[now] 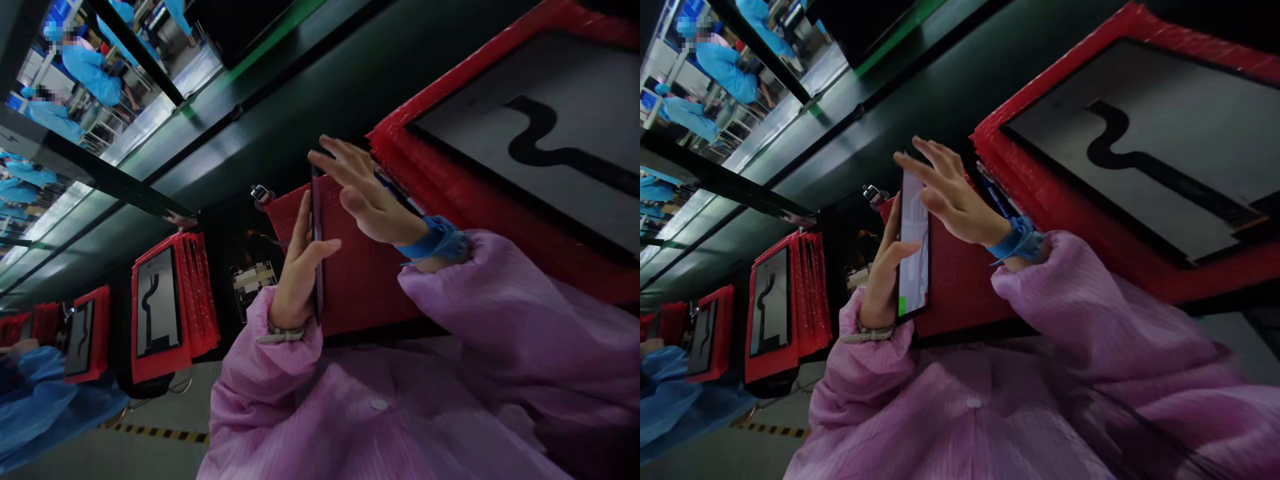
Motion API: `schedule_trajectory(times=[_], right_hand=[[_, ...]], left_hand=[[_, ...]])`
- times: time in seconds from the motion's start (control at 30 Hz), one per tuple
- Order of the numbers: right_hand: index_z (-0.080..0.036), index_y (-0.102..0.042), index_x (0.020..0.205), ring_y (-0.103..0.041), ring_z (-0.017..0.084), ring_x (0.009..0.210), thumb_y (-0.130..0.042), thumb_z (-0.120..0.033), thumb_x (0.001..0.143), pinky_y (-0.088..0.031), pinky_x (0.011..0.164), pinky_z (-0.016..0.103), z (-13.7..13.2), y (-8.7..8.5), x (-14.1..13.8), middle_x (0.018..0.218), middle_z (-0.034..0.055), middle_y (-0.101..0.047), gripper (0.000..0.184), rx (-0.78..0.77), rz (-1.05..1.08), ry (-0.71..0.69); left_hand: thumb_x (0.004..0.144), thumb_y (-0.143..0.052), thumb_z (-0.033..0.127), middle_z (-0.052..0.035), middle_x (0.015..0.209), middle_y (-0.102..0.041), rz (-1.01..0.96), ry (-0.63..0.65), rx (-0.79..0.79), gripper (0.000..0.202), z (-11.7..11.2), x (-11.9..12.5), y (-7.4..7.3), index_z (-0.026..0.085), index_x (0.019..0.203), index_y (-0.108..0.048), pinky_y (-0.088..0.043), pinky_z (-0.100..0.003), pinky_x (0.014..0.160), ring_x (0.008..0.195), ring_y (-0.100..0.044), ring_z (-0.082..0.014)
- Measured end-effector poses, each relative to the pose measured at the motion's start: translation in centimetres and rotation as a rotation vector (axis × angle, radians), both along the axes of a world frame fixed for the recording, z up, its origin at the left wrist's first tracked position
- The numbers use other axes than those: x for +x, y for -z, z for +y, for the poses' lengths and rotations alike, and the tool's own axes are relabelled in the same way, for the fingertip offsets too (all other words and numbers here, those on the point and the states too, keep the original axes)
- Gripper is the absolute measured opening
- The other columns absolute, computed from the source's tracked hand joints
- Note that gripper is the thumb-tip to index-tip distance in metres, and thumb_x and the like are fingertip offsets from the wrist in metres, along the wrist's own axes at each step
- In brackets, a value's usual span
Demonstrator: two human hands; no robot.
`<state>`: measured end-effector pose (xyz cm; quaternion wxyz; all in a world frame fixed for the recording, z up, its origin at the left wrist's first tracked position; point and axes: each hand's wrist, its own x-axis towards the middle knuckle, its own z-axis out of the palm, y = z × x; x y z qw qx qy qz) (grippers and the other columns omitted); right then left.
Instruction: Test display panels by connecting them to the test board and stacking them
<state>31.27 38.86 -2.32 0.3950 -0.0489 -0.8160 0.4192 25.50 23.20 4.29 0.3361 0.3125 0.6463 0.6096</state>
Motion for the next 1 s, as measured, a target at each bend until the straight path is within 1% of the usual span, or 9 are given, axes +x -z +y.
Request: schedule_trajectory(times=[0.1,0.17,0.23,0.33,0.4,0.47,0.63,0.87,1.0], right_hand=[[-0.036,-0.055,0.152,-0.018,0.027,0.161,-0.015,-0.074,0.104,-0.014,0.133,0.057,-0.5,-0.3,0.5,0.175,-0.0012,-0.02,0.073,0.172,0.071,0.056],[-0.037,-0.059,0.149,-0.021,0.026,0.159,-0.015,-0.072,0.105,-0.016,0.132,0.055,-0.6,-0.3,0.8,0.175,-0.0046,-0.018,0.071,0.18,0.087,0.088],[-0.038,-0.061,0.147,-0.024,0.026,0.157,-0.015,-0.07,0.105,-0.019,0.13,0.053,-0.7,-0.3,1.0,0.174,-0.006,-0.019,0.07,0.163,0.094,0.111],[-0.041,-0.062,0.146,-0.029,0.027,0.155,-0.017,-0.07,0.105,-0.021,0.129,0.054,-0.8,-0.3,1.2,0.173,-0.0072,-0.023,0.068,0.131,0.085,0.119],[-0.042,-0.061,0.147,-0.029,0.028,0.155,-0.019,-0.071,0.105,-0.023,0.128,0.055,-1.0,-0.3,1.2,0.173,-0.0078,-0.025,0.066,0.123,0.067,0.114],[-0.041,-0.061,0.147,-0.028,0.03,0.156,-0.019,-0.072,0.104,-0.027,0.125,0.056,-1.1,-0.2,1.3,0.172,-0.007,-0.025,0.067,0.123,0.048,0.119],[-0.041,-0.063,0.145,-0.029,0.031,0.153,-0.018,-0.071,0.105,-0.031,0.122,0.056,-1.2,-0.2,1.7,0.171,-0.0081,-0.027,0.067,0.162,0.015,0.184],[-0.041,-0.06,0.147,-0.036,0.03,0.148,-0.014,-0.067,0.107,-0.033,0.122,0.057,-1.4,0.3,1.4,0.169,-0.0061,-0.032,0.066,0.244,0.042,0.231],[-0.039,-0.063,0.144,-0.043,0.031,0.141,-0.014,-0.076,0.102,-0.039,0.117,0.055,-1.8,-0.3,1.6,0.152,0.0068,-0.045,0.075,0.201,0.015,0.246]], left_hand=[[0.092,-0.056,0.022,0.0072,0.164,-0.047,-0.09,0.03,0.033,0.057,-0.6,1.0,0.7,0.037,0.147,-0.051,-0.041,-0.045,0.125,0.157,-0.037,-0.0207],[0.102,-0.046,0.034,0.0001,0.162,-0.05,0.028,-0.032,0.038,0.045,-2.7,1.2,0.8,0.034,0.147,-0.052,-0.044,-0.047,0.122,0.153,-0.044,-0.0233],[0.105,-0.043,0.04,-0.008,0.147,-0.062,0.299,-0.193,0.013,0.037,-5.9,1.2,1.2,0.029,0.135,-0.061,-0.05,-0.046,0.114,0.139,-0.058,-0.0252],[0.104,-0.049,0.036,-0.0129,0.119,-0.066,0.87,-0.448,-0.239,0.025,-11.0,1.3,2.7,0.023,0.112,-0.069,-0.052,-0.047,0.106,0.118,-0.063,-0.0268],[0.102,-0.051,0.032,-0.0161,0.125,-0.06,1.12,-0.455,-0.5,0.025,-13.5,1.5,4.2,0.02,0.116,-0.069,-0.051,-0.051,0.105,0.12,-0.059,-0.0294],[0.102,-0.052,0.031,-0.0195,0.138,-0.052,1.222,-0.372,-0.663,0.032,-14.9,1.7,5.7,0.019,0.128,-0.065,-0.051,-0.054,0.106,0.126,-0.054,-0.032],[0.102,-0.051,0.026,-0.023,0.151,-0.042,1.338,-0.269,-0.712,0.036,-15.6,2.5,8.2,0.021,0.135,-0.063,-0.051,-0.058,0.105,0.134,-0.051,-0.0361],[0.101,-0.053,0.024,-0.0222,0.151,-0.044,1.406,-0.296,-0.726,0.037,-15.6,2.8,8.6,0.021,0.137,-0.063,-0.053,-0.056,0.104,0.131,-0.053,-0.0341],[0.1,-0.055,0.022,-0.0195,0.15,-0.049,1.419,-0.297,-0.734,0.038,-15.5,2.6,8.6,0.023,0.137,-0.063,-0.053,-0.054,0.106,0.134,-0.053,-0.0336]])
